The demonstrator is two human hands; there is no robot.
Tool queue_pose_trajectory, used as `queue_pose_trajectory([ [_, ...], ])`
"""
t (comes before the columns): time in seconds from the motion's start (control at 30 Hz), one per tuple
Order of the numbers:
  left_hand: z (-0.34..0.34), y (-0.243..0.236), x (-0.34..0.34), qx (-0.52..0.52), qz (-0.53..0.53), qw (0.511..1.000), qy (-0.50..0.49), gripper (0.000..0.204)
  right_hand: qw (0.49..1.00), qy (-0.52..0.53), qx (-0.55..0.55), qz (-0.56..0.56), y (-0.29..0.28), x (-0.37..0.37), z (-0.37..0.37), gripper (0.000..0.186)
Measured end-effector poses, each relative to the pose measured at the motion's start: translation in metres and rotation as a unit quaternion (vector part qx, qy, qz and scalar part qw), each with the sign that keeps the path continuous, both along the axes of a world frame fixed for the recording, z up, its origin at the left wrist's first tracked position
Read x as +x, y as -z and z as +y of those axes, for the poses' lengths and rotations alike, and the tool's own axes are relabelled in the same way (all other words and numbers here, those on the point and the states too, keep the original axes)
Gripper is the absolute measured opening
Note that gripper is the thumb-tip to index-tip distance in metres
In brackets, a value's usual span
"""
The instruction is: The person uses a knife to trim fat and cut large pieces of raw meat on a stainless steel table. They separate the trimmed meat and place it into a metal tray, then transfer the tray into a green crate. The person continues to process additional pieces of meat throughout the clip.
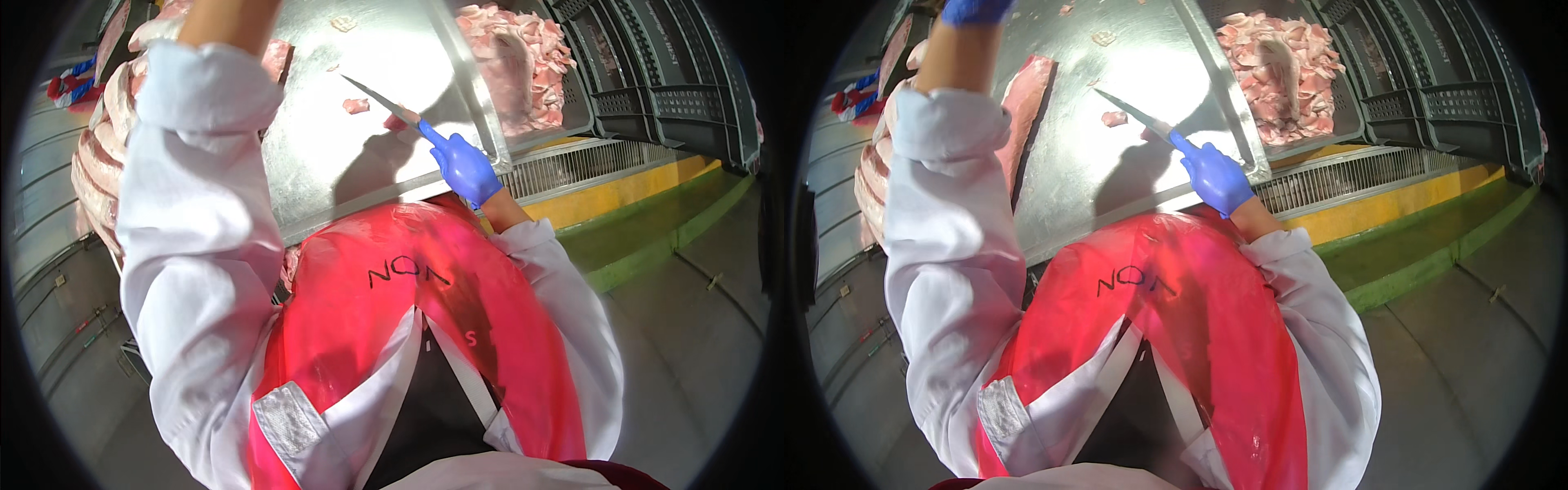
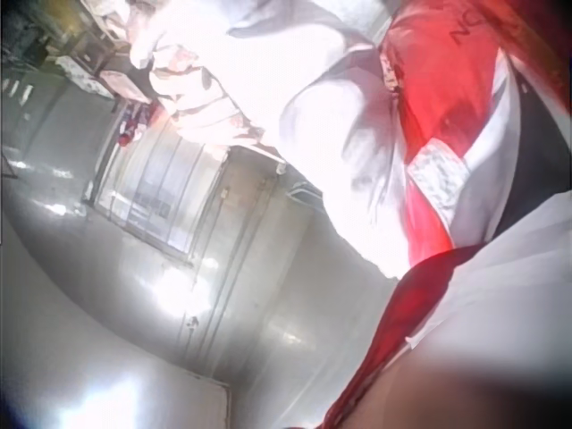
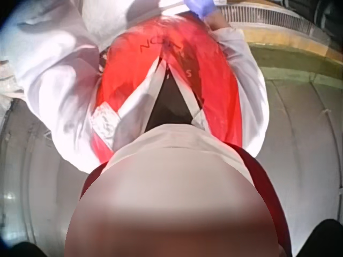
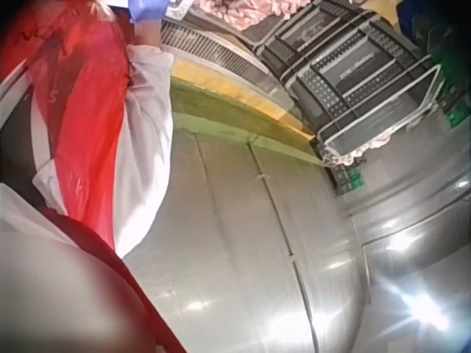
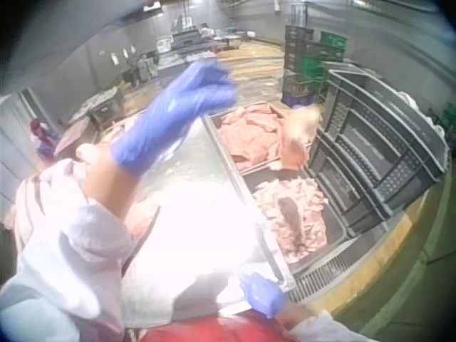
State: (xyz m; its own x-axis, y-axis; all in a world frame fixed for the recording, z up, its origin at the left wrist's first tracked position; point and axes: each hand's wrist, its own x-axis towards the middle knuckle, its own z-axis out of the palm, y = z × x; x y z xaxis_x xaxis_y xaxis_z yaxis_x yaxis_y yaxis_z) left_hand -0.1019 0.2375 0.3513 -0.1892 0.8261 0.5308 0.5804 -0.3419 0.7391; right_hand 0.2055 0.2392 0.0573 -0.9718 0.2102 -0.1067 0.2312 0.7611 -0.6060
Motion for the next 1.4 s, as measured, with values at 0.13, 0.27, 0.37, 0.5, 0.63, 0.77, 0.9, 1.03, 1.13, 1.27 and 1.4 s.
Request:
queue_pose_trajectory([
  [0.13, -0.082, 0.185, -0.032, -0.061, -0.005, 0.967, -0.246, 0.035, 0.993, 0.043, -0.03, 0.104, 0.008, 0.031, 0.01, 0.059],
  [0.27, -0.204, 0.41, -0.004, -0.18, -0.121, 0.875, -0.432, 0.044, 0.992, 0.05, -0.064, 0.096, 0.011, 0.032, 0.017, 0.058],
  [0.37, -0.175, 0.432, 0.083, -0.152, -0.182, 0.891, -0.387, 0.045, 0.993, 0.058, -0.057, 0.091, 0.016, 0.023, 0.021, 0.057],
  [0.5, -0.155, 0.412, 0.111, -0.137, -0.044, 0.93, -0.338, 0.039, 0.991, 0.02, -0.073, 0.106, 0.013, 0.003, 0.026, 0.055],
  [0.63, -0.168, 0.401, 0.111, -0.109, -0.131, 0.916, -0.363, 0.041, 0.949, 0.075, -0.304, 0.022, -0.009, -0.001, 0.029, 0.05],
  [0.77, -0.168, 0.385, 0.11, -0.112, -0.211, 0.904, -0.356, 0.045, 0.795, 0.211, -0.566, -0.049, -0.039, 0.002, 0.02, 0.064],
  [0.9, -0.123, 0.408, 0.129, -0.078, -0.116, 0.933, -0.331, 0.055, 0.747, 0.207, -0.631, -0.013, -0.031, 0.016, 0.035, 0.061],
  [1.03, -0.081, 0.383, 0.139, -0.109, 0.114, 0.957, -0.245, 0.027, 0.71, 0.249, -0.653, 0.086, -0.024, 0.034, 0.049, 0.057],
  [1.13, -0.086, 0.387, 0.132, -0.193, 0.204, 0.943, -0.179, 0.012, 0.747, 0.258, -0.61, 0.056, -0.019, 0.04, 0.072, 0.057],
  [1.27, -0.206, 0.405, 0.07, -0.21, 0.177, 0.912, -0.306, 0.01, 0.764, 0.256, -0.591, 0.043, -0.012, 0.043, 0.08, 0.058],
  [1.4, -0.417, 0.367, 0.071, -0.318, 0.124, 0.845, -0.413, 0.011, 0.768, 0.225, -0.6, -0.001, 0.034, 0.036, 0.061, 0.05],
])
